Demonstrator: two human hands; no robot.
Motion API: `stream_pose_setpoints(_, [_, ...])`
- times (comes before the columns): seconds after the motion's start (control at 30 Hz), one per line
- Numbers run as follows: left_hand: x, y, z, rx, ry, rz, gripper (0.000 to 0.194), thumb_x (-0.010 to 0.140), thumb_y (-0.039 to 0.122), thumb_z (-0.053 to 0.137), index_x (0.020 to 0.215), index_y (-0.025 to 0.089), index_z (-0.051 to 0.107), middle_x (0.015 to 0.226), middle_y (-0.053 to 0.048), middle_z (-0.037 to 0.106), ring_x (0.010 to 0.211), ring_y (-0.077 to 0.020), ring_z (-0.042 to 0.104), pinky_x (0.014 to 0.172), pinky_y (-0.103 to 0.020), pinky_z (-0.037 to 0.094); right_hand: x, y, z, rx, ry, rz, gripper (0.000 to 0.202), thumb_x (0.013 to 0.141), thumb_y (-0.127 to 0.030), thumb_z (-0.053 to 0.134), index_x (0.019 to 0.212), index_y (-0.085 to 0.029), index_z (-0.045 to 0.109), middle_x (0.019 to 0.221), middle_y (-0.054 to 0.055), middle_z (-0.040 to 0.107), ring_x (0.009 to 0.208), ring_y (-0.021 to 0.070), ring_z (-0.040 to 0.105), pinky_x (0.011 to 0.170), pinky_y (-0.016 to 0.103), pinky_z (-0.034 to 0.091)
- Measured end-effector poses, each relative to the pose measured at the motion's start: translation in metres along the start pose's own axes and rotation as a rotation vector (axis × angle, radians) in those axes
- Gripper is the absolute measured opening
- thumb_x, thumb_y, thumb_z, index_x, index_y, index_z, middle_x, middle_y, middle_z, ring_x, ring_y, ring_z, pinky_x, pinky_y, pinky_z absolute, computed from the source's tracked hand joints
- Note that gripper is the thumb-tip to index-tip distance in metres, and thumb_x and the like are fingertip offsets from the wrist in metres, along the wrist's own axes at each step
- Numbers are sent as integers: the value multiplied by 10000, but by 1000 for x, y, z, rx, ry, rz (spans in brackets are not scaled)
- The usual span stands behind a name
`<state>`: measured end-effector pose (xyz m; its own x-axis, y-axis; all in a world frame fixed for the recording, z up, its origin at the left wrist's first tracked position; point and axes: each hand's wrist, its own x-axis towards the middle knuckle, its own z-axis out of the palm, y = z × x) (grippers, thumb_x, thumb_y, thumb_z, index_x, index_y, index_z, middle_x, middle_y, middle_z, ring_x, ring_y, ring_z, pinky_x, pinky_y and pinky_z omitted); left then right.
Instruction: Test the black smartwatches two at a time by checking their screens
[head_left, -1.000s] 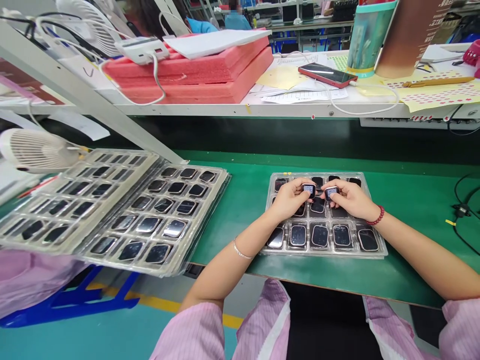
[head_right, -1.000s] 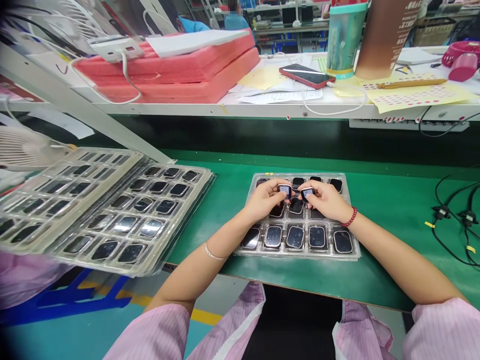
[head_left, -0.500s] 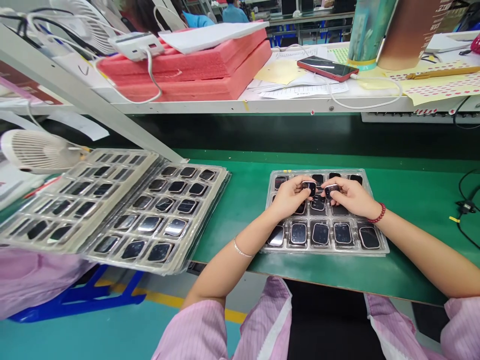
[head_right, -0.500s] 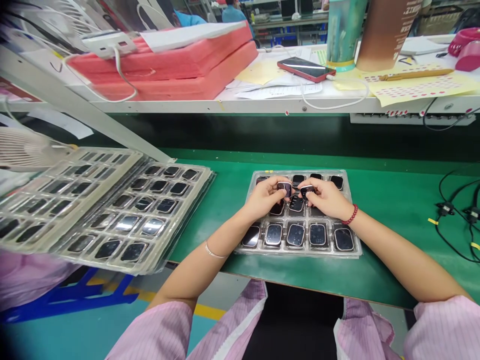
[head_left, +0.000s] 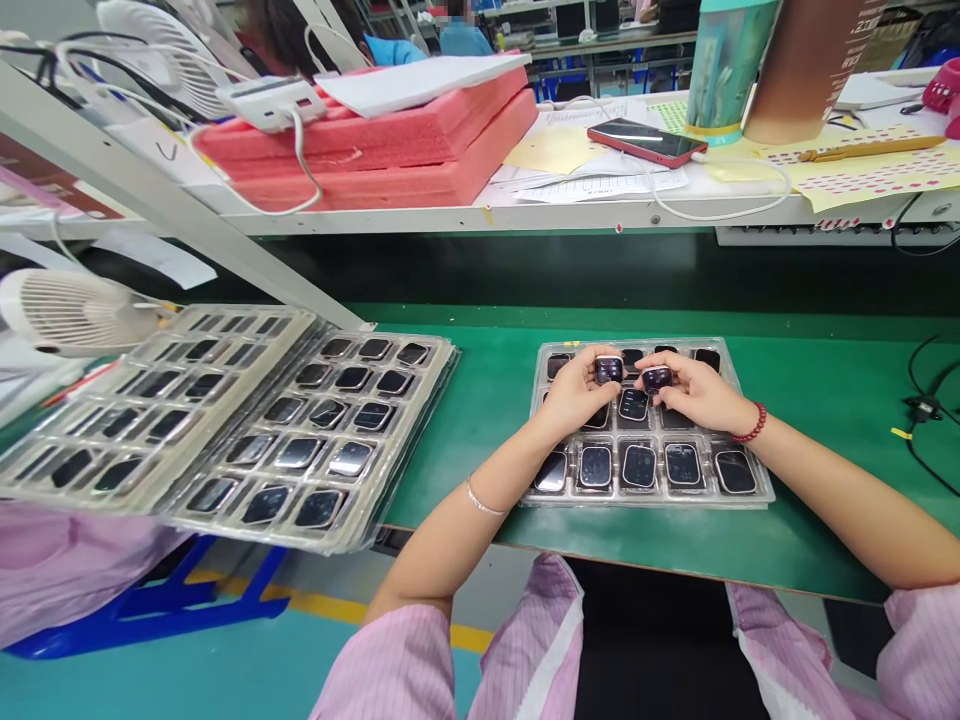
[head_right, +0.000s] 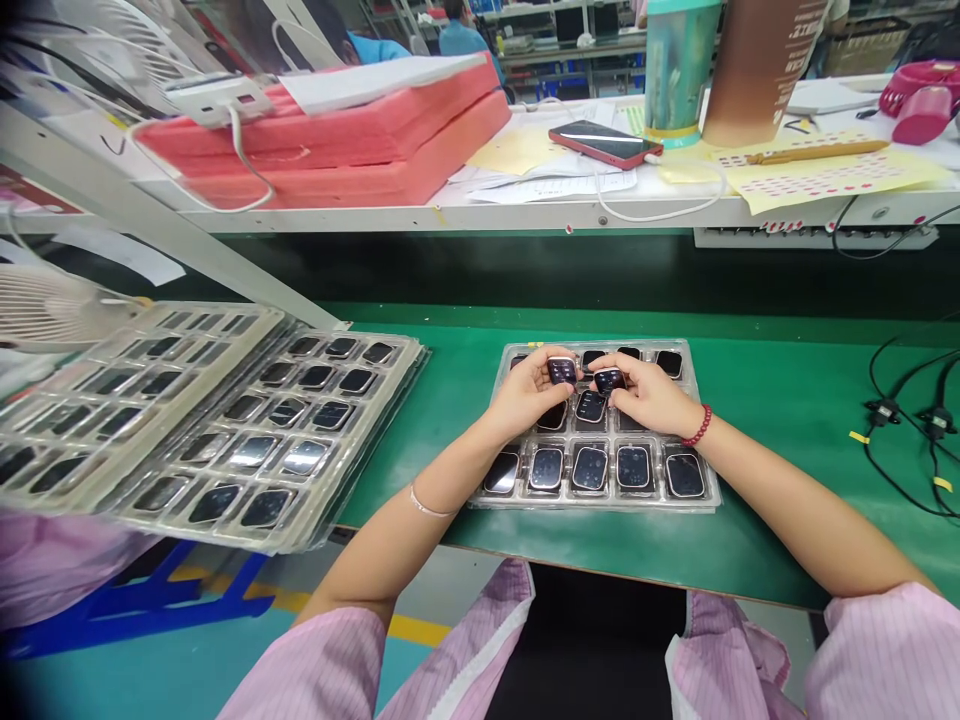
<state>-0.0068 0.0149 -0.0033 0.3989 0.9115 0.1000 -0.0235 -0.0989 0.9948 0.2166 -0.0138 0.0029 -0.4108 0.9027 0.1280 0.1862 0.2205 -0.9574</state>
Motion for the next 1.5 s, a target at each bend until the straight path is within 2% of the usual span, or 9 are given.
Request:
stream_pose_setpoints(0.13, [0, 2, 0, 25, -23, -36, 260, 804, 206, 675, 1052, 148, 622, 976, -65, 708, 808, -150, 679, 712, -259, 530, 0, 0, -1, 42, 28, 61, 329, 857, -218, 541, 1164, -184, 655, 1046, 87, 758, 701, 157, 706, 605, 294, 587])
stream_pose_setpoints(0.27, [2, 1, -2, 12, -46, -75, 354, 816, 137, 524, 1160, 154, 610, 993, -75, 723, 785, -159, 694, 593, -229, 478, 0, -2, 0, -30, 57, 6, 239, 813, -227, 634, 1044, -182, 676, 950, 74, 752, 751, 192, 703, 654, 327, 592])
stream_pose_setpoints(0.43, [2, 0, -1, -33, 3, -10, 379, 722, 98, 642, 1093, 168, 607, 1026, -60, 706, 942, -178, 691, 804, -282, 550, -1, -3, 0, 6, 9, 28, 353, 813, -206, 600, 1160, -189, 663, 1109, 104, 741, 799, 199, 733, 679, 341, 614])
stream_pose_setpoints(0.57, [1, 1, 0, -40, 4, -4, 278, 755, 164, 678, 1023, 162, 604, 968, -54, 684, 920, -181, 693, 764, -273, 547, -1, -3, -1, 20, -10, 55, 393, 819, -199, 584, 1205, -198, 661, 1138, 106, 736, 862, 213, 749, 699, 344, 636])
stream_pose_setpoints(0.7, [-1, 2, -1, -15, -17, 6, 458, 726, 125, 718, 1163, 182, 590, 1047, -60, 706, 985, -184, 699, 828, -273, 542, -1, -2, 0, 43, -4, 22, 461, 773, -171, 633, 1231, -214, 654, 1183, 94, 723, 945, 218, 743, 777, 349, 643])
stream_pose_setpoints(0.9, [-1, 3, -3, -6, -23, -78, 382, 952, 459, 548, 1161, 155, 647, 921, -84, 745, 661, -140, 669, 542, -228, 457, 0, 1, -3, 135, 48, 118, 301, 950, -391, 553, 1101, -173, 694, 1000, 113, 751, 709, 174, 724, 597, 287, 604])
stream_pose_setpoints(1.1, [-1, 2, -2, -27, -46, -48, 533, 795, 287, 758, 1280, 174, 569, 1026, -79, 732, 821, -157, 714, 650, -222, 517, 0, 1, -2, 72, 82, 68, 400, 805, -262, 738, 1191, -206, 649, 1068, 89, 742, 761, 180, 703, 630, 301, 604])
stream_pose_setpoints(1.27, [-1, 3, -2, -37, -49, -65, 336, 925, 377, 587, 1179, 160, 626, 1075, -104, 727, 737, -144, 702, 575, -225, 490, 1, 0, -4, 193, 68, 121, 359, 961, -512, 573, 1034, -177, 680, 880, 91, 747, 622, 160, 679, 564, 288, 586])
stream_pose_setpoints(1.5, [-1, 2, 0, -52, -68, 1, 435, 748, 103, 639, 1176, 160, 592, 1222, -108, 678, 1053, -201, 694, 848, -311, 590, 1, -1, -2, 104, 76, 95, 455, 762, -188, 671, 1211, -189, 595, 1101, 101, 728, 759, 179, 712, 667, 330, 620])
